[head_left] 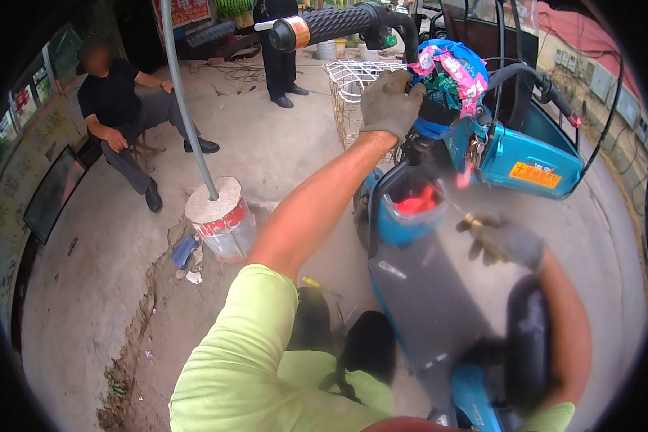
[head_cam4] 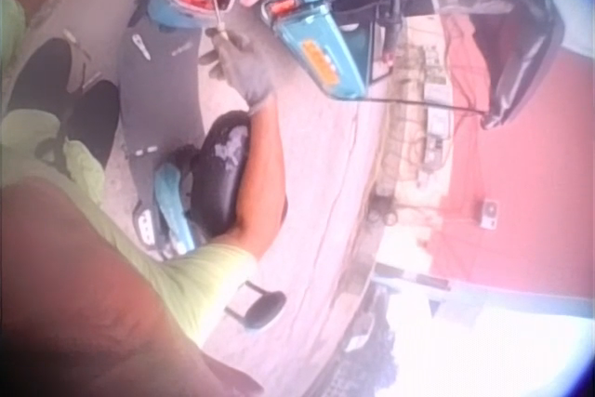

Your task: The person repairs the front electrical assembly of a blue moped using a screwdriver to tighten screws and pliers to strip and connect wires under the front cowl.

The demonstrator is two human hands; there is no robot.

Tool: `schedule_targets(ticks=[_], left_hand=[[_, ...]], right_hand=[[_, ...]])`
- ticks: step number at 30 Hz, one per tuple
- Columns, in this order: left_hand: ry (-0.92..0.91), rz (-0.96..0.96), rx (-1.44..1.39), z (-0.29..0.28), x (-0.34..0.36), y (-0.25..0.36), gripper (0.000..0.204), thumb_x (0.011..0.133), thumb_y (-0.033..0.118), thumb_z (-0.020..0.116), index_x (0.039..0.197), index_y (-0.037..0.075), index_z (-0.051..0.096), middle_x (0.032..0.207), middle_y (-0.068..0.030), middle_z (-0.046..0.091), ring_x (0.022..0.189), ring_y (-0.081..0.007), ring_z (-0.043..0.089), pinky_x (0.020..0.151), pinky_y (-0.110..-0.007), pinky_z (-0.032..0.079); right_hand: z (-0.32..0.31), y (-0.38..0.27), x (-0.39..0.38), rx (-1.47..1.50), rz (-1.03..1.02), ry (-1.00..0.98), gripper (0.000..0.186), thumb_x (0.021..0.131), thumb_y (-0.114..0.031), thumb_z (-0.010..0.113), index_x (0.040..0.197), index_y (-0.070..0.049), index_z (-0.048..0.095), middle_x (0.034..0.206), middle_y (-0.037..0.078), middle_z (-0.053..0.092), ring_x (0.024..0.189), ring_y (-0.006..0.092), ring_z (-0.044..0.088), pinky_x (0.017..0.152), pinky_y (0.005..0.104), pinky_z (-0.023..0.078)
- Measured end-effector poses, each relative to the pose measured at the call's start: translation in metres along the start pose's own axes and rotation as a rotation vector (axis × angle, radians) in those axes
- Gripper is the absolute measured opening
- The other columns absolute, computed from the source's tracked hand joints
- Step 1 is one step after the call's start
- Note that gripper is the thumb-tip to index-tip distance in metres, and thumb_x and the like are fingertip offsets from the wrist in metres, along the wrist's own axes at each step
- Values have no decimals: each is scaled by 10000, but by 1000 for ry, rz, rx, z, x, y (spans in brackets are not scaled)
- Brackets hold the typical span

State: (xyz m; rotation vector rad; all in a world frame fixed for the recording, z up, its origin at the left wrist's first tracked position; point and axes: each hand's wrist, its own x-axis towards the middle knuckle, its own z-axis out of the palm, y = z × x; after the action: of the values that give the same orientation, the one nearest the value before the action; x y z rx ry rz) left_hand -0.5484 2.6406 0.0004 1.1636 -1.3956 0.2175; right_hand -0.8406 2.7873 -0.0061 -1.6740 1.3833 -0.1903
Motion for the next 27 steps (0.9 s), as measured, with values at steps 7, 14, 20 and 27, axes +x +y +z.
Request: schedule_targets(ticks=[7, 14, 20, 27], left_hand=[[11, 64, 86, 3, 5, -1, 358, 932, 397, 760, 1110, 91, 817, 1132, -162, 775, 1037, -356, 750, 947, -455, 571], [26, 66, 112, 2, 5, 4, 300, 925, 368, 744, 1042, 101, 814, 1097, -161, 779, 1035, -394, 740, 934, -495, 564], [-47, -12, 45, -5, 10, 7, 334, 950, 391, 726, 1081, 91, 793, 1148, -157, 766, 1088, -388, 726, 965, -488, 552], [-246, -6, -30, -32, -2, -5, 408, 974, 344, 690, 1299, 111, 766, 1252, -154, 762, 1152, -360, 728, 1043, -458, 544]], right_hand=[[-2, -5, -2, -51, -16, 8, 368, 1100, -278, 561, 1345, -54, 720, 850, 76, 781, 629, 114, 684, 595, 269, 558], [0, -2, -3, -42, -27, -5, 381, 1098, -286, 561, 1349, -47, 717, 858, 92, 787, 634, 122, 695, 599, 272, 563], [-3, -4, -1, -46, -16, 19, 392, 1095, -297, 568, 1351, -34, 705, 881, 108, 793, 637, 127, 702, 597, 268, 568], [-3, 5, 3, -23, 6, 9, 397, 1074, -299, 601, 1328, -13, 708, 872, 115, 790, 630, 130, 699, 598, 272, 569]])
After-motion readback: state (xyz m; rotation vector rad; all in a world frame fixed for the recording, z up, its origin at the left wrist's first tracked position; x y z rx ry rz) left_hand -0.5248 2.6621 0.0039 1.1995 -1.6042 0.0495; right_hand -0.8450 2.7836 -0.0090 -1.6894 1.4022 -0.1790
